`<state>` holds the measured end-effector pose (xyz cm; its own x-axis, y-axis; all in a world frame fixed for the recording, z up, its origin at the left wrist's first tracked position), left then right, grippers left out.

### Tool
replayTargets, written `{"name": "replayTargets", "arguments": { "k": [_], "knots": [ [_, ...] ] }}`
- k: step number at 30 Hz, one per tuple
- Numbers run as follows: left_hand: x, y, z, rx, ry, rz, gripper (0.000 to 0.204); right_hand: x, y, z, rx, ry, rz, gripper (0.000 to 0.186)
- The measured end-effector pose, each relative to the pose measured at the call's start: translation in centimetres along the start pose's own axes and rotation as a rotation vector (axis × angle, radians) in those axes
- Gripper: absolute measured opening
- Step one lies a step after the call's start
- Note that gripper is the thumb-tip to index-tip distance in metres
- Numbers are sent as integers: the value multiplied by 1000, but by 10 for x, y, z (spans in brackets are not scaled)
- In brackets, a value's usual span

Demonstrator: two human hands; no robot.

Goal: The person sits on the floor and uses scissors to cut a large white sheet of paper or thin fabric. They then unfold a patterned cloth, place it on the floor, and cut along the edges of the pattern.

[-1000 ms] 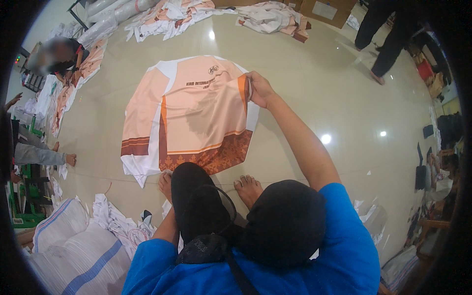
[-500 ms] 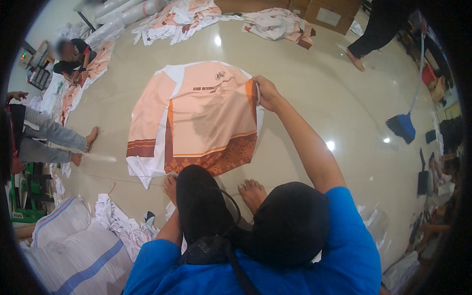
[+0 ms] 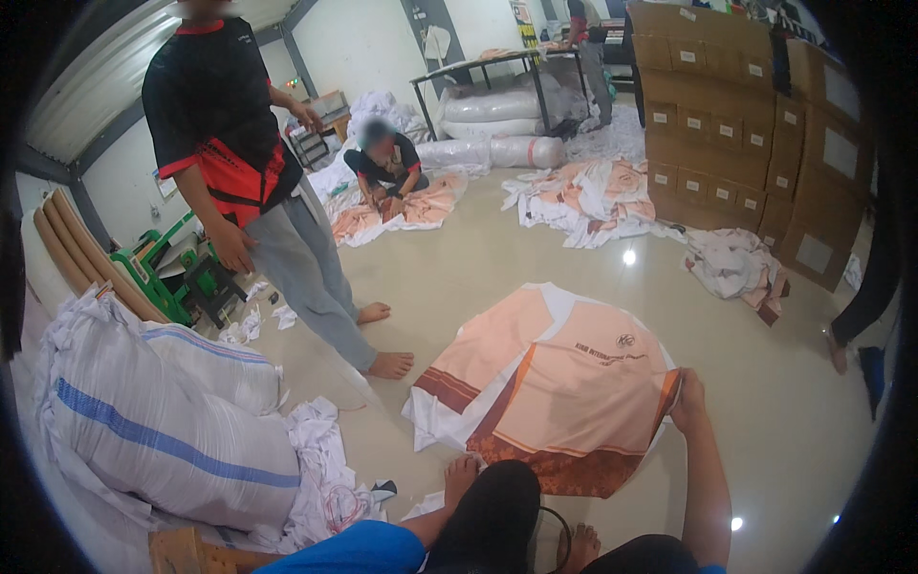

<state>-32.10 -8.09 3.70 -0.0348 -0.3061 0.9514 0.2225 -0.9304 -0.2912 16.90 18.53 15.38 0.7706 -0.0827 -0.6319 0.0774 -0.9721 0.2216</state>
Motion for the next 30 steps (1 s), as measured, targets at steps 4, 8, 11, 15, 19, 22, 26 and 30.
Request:
{"name": "replayTargets", "arguments": {
  "k": [4,8,11,15,19,22,26,30],
  "knots": [
    [-4,-9,1,-7,-27,16,35,7,-14,-14,44,-3,-26,38],
    [-6,-11,2,-6,-10,28,37,-6,-2,-13,5,-62,41,30],
    [-6,-9,3,4,-23,2,41,-6,1,-14,0,-55,64,32],
    [-9,-9,2,-8,-7,44,43,1,-1,-16,3,-43,78,34],
    [-15,-6,-9,2,-54,12,43,-10,0,-11,12,-55,31,33],
    [-22,-18,7,-8,-37,32,44,14,-9,-25,27,-35,2,34],
    [-24,-6,-12,18,-81,18,44,-4,-1,-9,-11,-28,14,35],
    [-20,-9,-3,1,-70,55,44,5,-2,-16,16,-2,9,36]
  ]
}}
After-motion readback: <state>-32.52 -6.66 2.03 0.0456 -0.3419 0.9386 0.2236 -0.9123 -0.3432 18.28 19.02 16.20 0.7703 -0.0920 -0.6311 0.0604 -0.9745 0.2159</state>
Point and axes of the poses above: each hand's wrist, its own y-axis away from the middle knuckle, its own x-axis out of the back of the hand, z = x × y, the point moved 8 cm from there along -y, towards the middle knuckle, and after that the axes turned 8 degrees about -y, right-handed, at the moved point
